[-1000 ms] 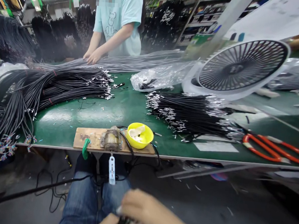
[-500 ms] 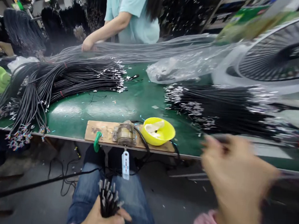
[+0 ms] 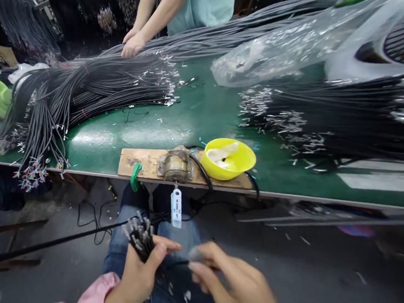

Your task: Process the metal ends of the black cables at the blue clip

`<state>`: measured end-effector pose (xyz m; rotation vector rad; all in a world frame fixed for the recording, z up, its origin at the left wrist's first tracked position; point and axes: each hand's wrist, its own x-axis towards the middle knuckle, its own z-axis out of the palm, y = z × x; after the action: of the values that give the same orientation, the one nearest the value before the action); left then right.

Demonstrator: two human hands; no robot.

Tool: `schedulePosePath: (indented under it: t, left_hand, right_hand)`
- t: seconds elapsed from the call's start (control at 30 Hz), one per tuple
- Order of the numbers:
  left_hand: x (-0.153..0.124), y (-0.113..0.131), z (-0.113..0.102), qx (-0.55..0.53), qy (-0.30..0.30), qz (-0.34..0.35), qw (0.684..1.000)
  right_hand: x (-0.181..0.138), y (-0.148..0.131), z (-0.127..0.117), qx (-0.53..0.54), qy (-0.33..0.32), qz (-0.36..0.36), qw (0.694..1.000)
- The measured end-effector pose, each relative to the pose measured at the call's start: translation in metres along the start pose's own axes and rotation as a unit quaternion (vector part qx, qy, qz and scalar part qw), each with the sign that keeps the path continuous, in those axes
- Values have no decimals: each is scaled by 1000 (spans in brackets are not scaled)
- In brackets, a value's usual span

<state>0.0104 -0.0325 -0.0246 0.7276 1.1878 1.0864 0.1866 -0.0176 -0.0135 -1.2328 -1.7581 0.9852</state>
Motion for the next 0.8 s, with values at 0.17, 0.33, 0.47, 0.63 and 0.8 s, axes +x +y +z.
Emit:
schedulePosePath:
  t: [0.17, 0.33, 0.47, 0.63, 0.8]
  left_hand:
    - [1, -15, 2, -14, -13, -72, 997]
    - [0, -14, -3, -16, 8, -84, 996]
    - [1, -15, -1, -3, 33, -82, 996]
    - [3, -21, 3, -7, 45, -83, 995]
    - [4, -17, 1, -22, 1, -77, 997]
  right_hand:
    - [41, -14, 24, 153, -4, 49, 987]
    - [37, -7, 31, 147, 29, 28, 988]
    - [34, -14, 41, 80, 125, -60, 987]
    - [29, -18, 56, 28, 234, -102, 966]
    - [27, -10, 59, 141, 169, -73, 973]
